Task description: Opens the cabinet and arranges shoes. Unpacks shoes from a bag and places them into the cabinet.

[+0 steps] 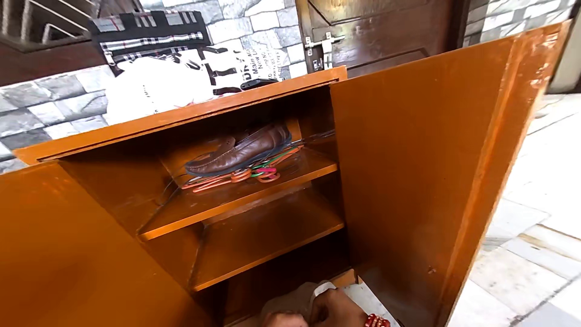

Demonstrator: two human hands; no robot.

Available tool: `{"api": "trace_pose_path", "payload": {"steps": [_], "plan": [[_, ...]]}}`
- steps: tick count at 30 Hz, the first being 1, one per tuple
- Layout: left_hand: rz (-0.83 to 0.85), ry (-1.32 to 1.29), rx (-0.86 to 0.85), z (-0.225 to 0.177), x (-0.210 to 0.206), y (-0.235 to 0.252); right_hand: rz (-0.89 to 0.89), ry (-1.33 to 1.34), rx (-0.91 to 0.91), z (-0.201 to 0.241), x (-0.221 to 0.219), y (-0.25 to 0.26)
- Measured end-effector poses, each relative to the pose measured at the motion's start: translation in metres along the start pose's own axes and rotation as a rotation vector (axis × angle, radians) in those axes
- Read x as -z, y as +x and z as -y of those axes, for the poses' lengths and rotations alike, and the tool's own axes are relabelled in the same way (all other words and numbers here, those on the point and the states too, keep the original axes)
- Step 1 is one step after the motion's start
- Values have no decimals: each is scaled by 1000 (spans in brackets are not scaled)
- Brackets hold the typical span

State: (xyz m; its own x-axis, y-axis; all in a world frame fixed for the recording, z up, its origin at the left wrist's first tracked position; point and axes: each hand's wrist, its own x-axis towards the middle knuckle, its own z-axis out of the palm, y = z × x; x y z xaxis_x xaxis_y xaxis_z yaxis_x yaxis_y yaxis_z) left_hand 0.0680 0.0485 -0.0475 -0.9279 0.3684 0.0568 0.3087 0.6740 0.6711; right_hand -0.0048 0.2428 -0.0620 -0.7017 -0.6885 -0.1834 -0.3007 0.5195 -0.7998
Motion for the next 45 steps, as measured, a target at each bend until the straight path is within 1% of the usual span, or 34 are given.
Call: {"api": "trace_pose_path", "payload": {"steps": [2, 4, 6, 8, 10, 13, 14, 16, 19, 21, 23, 25, 27, 28, 30, 31, 32, 33, 35, 37, 38, 39, 41, 43, 45], "plan": [[9, -92, 1, 4, 5, -3, -25, 92, -43, -4, -2, 2], [24, -179, 76, 4, 4, -5, -17, 190, -116, -9, -5, 4], [53, -197, 177, 0, 0, -5, 24, 286, -214, -10, -7, 6], [106, -87, 256, -9, -3, -4, 30, 299, -256, -10, -10, 6], [135, 96, 329, -23, -5, -1, 20, 254, -256, -10, -13, 7], [222, 369, 419, -45, -8, 5, 37, 183, -264, -7, -13, 6], [220, 419, 421, -47, -10, 5, 52, 144, -246, -6, -11, 5], [154, 452, 387, -46, -13, 3, 111, 1, -163, -2, -3, 3], [45, 459, 274, -42, -19, -1, 146, -244, -14, 2, 4, -2], [-9, 466, 191, -42, -23, -1, 130, -338, -11, 8, 3, -8], [-59, 471, 120, -40, -27, -1, 97, -353, -49, 12, 0, -12], [-73, 477, 83, -38, -27, 0, 45, -280, -52, 6, -3, -9], [-72, 479, 62, -37, -24, 1, -11, -136, -25, -10, -4, -1], [-77, 472, 49, -37, -24, 0, -31, -49, -43, -15, -3, 2], [-55, 415, 56, -39, -22, -2, -68, 147, -173, -19, 0, 4], [-34, 379, 73, -40, -20, -2, -64, 252, -254, -18, 1, 4], [-32, 357, 91, -40, -20, -3, -44, 321, -297, -16, 3, 3], [-35, 340, 114, -41, -20, -3, -11, 334, -284, -17, 4, 3], [-64, 328, 147, -40, -23, -3, 75, 262, -167, -21, 3, 4], [-85, 329, 167, -39, -26, -2, 109, 208, -72, -21, -3, 4], [-98, 320, 168, -38, -27, -1, 110, 223, -67, -20, -6, 3], [-107, 300, 167, -36, -28, 0, 100, 274, -105, -17, -9, 2], [-99, 191, 180, -32, -26, 2, 56, 465, -243, -8, -11, -2], [-125, 4, 167, -26, -23, 2, 8, 651, -389, 3, -8, -3], [-183, -202, 140, -21, -20, 2, -64, 822, -472, 5, -7, -2]]}}
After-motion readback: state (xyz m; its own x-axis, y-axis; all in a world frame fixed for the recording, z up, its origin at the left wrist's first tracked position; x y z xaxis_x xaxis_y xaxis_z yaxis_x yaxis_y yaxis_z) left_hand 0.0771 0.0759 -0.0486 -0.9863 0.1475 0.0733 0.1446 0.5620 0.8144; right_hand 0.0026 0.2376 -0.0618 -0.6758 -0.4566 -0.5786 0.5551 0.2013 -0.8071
